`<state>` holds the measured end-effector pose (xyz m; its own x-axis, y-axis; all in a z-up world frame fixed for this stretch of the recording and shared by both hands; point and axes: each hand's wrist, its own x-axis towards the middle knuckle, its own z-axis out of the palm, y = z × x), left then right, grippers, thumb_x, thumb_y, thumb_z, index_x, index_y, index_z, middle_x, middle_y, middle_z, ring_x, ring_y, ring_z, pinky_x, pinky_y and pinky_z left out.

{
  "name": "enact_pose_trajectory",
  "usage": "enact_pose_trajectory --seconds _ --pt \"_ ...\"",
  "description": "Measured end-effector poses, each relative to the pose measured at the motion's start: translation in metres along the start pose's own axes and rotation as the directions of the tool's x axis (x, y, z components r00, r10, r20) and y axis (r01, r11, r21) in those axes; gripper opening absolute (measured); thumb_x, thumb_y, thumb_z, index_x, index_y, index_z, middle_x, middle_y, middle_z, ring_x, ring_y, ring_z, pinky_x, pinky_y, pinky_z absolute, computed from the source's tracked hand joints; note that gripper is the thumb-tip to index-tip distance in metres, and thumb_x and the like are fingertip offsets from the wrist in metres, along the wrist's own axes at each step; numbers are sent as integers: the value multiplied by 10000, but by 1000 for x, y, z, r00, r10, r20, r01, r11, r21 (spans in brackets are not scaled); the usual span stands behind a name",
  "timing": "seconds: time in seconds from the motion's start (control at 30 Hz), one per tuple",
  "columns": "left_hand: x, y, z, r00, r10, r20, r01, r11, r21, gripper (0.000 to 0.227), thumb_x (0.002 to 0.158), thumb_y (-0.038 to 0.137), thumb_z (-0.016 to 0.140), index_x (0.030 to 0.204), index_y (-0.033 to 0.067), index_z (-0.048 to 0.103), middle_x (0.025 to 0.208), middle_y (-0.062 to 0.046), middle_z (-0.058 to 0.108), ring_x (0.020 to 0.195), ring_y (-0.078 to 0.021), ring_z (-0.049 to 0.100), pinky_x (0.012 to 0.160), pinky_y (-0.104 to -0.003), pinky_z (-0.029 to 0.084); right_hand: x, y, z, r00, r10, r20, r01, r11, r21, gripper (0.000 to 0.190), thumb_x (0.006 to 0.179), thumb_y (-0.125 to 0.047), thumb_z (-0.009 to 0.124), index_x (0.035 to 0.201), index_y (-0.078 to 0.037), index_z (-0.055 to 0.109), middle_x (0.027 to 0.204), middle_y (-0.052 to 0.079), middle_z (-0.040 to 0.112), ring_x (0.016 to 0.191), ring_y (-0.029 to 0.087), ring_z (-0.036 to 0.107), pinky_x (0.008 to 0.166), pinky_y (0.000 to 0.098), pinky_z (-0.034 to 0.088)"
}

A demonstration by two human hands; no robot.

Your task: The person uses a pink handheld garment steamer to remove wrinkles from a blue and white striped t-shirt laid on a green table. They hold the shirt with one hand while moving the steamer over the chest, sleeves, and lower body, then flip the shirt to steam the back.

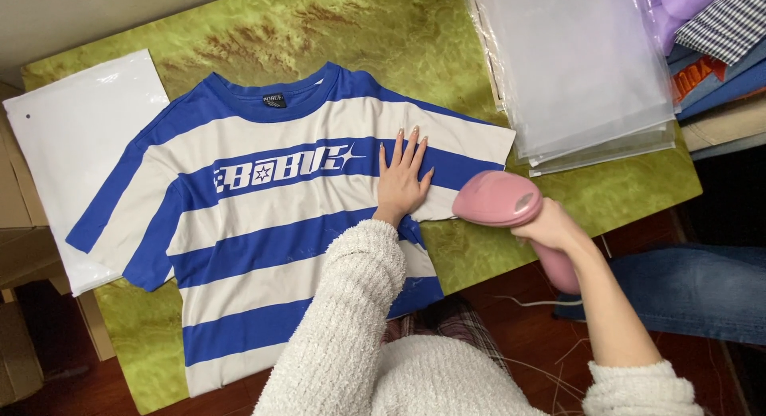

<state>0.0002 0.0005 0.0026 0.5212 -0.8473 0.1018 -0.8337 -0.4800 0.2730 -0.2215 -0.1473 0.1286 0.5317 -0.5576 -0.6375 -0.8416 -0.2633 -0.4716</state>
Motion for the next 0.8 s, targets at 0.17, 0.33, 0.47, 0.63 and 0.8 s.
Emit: enact_pose_trajectory --seconds 0.17,0.33,0.47,0.63,0.8 --pt "0 1 -1 1000 6 11 -6 1000 3 619 955 504 303 1505 251 176 1586 3 104 1465 -238 21 1143 -563 65 -3 42 -15 996 84 -33 -85 996 -23 542 604 -244 811 1034 58 680 871 224 705 928 351 656 905 473 474" --pt "0 0 0 1000 3 13 -3 1000 12 612 957 505 287 1505 256 172 1588 9 95 1465 -234 16 1143 -563 71 -12 33 -24 993 107 -52 -111 989 -101 453 625 -251 801 941 63 716 720 205 736 819 327 707 830 461 509" --pt "0 1 1 1000 8 10 -8 1000 19 616 959 501 294 1507 248 173 1587 3 96 1464 -241 22 1140 -565 69 0 9 -9 997 46 -62 -51 996 -79 558 616 -284 812 1038 60 690 925 241 712 1005 394 634 919 495 470" --pt "1 0 1 1000 3 2 -4 1000 26 616 959 499 294 1508 247 169 1587 4 101 1465 -239 27 1141 -560 71 17 -18 17 999 11 -35 -15 994 -111 645 536 -408 826 1031 -12 704 1040 210 690 1099 381 586 957 494 460" --pt "0 -1 2 1000 2 -12 -2 1000 12 617 955 509 296 1506 256 176 1586 7 110 1466 -235 34 1144 -560 66 -1 -11 17 998 51 -39 -51 999 -3 565 558 -327 834 1001 2 715 934 202 717 1062 356 619 949 480 464"
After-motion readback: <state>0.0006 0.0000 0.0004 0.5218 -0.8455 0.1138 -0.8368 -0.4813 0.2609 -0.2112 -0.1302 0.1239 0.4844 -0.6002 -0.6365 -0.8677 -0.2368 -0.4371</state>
